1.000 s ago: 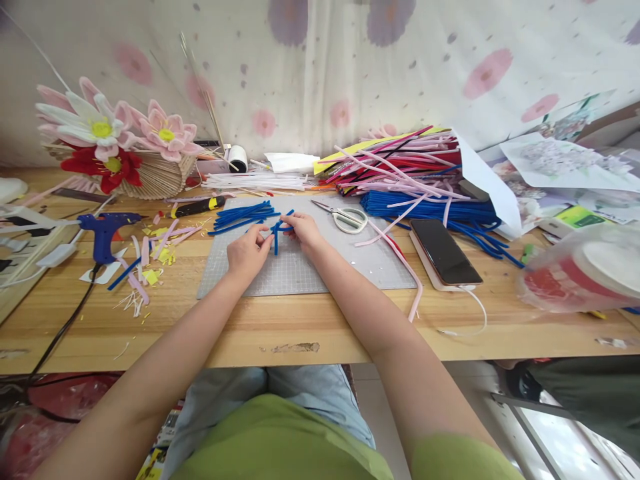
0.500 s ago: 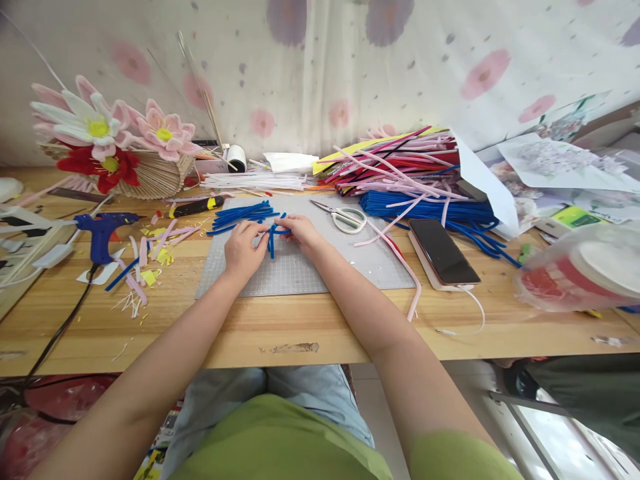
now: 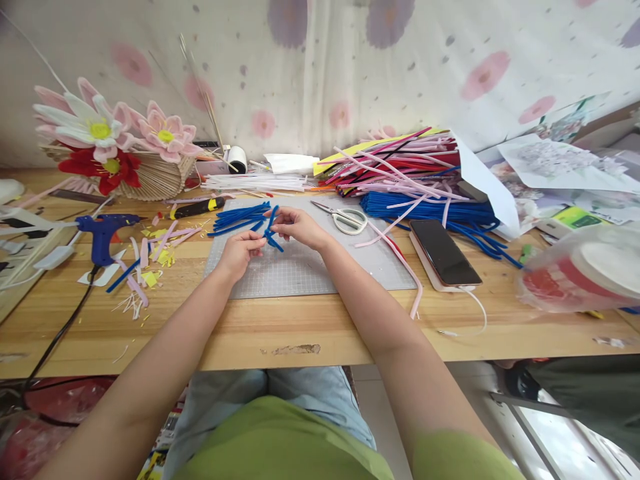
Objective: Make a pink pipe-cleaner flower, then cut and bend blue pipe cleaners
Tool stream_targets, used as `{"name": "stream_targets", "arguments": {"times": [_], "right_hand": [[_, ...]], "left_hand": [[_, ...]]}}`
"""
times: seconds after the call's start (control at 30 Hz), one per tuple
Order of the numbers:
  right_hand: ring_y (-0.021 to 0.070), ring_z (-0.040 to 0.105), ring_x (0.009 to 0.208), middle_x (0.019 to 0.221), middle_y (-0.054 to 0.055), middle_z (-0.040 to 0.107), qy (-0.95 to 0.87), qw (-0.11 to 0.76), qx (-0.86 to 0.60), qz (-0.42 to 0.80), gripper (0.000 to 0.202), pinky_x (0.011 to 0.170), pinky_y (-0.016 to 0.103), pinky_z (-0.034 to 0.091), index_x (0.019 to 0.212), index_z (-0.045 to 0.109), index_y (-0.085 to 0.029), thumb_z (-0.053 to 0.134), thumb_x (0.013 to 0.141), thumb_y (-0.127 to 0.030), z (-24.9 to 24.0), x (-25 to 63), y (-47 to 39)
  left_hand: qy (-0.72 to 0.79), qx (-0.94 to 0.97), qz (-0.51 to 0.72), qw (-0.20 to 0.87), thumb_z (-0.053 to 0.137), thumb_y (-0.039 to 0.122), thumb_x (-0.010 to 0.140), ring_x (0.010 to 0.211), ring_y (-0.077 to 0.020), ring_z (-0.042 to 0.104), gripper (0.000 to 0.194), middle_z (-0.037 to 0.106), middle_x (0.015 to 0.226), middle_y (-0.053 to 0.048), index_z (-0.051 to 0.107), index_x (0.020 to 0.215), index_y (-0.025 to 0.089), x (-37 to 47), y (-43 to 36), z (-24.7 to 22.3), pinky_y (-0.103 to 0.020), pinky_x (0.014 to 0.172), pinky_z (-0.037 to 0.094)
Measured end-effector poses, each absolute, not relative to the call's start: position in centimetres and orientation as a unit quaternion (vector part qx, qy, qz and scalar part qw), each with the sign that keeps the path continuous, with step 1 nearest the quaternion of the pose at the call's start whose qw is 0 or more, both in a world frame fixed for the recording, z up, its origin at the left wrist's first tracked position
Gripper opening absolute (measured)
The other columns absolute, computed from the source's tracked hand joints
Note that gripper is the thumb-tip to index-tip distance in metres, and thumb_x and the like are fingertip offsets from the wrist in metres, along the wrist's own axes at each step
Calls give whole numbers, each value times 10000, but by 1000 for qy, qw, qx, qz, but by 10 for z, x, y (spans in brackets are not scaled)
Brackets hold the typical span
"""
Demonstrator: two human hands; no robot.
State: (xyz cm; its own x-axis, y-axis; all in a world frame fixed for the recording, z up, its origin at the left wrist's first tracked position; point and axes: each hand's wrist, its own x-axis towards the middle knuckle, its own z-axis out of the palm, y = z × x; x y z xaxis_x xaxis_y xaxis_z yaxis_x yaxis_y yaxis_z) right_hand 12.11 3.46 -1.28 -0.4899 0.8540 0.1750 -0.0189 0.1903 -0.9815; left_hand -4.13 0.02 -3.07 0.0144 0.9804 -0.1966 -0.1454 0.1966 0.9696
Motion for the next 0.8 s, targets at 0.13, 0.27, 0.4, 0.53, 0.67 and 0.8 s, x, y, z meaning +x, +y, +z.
{"name": "stream_targets", "arguments": {"times": [0.13, 0.27, 0.4, 0.53, 0.67, 0.8], "right_hand": [[52, 462, 517, 648, -47, 570, -642, 405, -319, 568, 310, 484, 186, 383, 932, 607, -169, 661, 632, -227, -16, 121, 35], [53, 463, 518, 634, -41, 578, -621, 417, -326, 578, 315, 496, 195, 375, 950, 606, -149, 634, 640, -199, -18, 121, 37], [48, 456, 492, 560, -51, 553, -570, 437, -333, 611, 250, 498, 195, 365, 860, 607, -137, 643, 616, -174, -23, 119, 40], [49, 468, 490, 532, -54, 549, -518, 432, -325, 662, 220, 499, 190, 359, 792, 600, -144, 676, 589, -182, -25, 117, 39], [53, 507, 551, 618, -35, 595, -516, 408, -295, 693, 235, 555, 196, 396, 795, 623, -147, 712, 582, -190, -24, 119, 36], [53, 508, 568, 650, -23, 600, -513, 388, -295, 707, 260, 560, 196, 402, 810, 633, -145, 735, 600, -258, -23, 120, 35]], "left_hand": [[456, 338, 429, 702, 656, 108, 573, 503, -51, 476, 105, 550, 582, 9, 571, 631, 130, -45, -1, -23, -177, 477, 399], [442, 370, 444, 686, 686, 192, 575, 539, -59, 480, 173, 544, 634, 7, 580, 696, 128, -46, -1, -25, -181, 468, 382], [441, 433, 528, 583, 693, 225, 565, 701, -94, 528, 238, 552, 748, 11, 543, 737, 158, -40, -1, -33, -229, 637, 440], [414, 505, 553, 517, 690, 229, 595, 872, -110, 539, 298, 578, 927, -4, 535, 846, 182, -32, 0, -37, -241, 781, 413], [430, 534, 512, 517, 640, 289, 674, 670, -100, 530, 243, 566, 746, 14, 502, 844, 182, -32, 2, -42, -242, 652, 413], [487, 586, 488, 425, 651, 293, 679, 559, -82, 459, 196, 527, 647, 30, 540, 785, 171, -38, 2, -44, -220, 565, 364]]}}
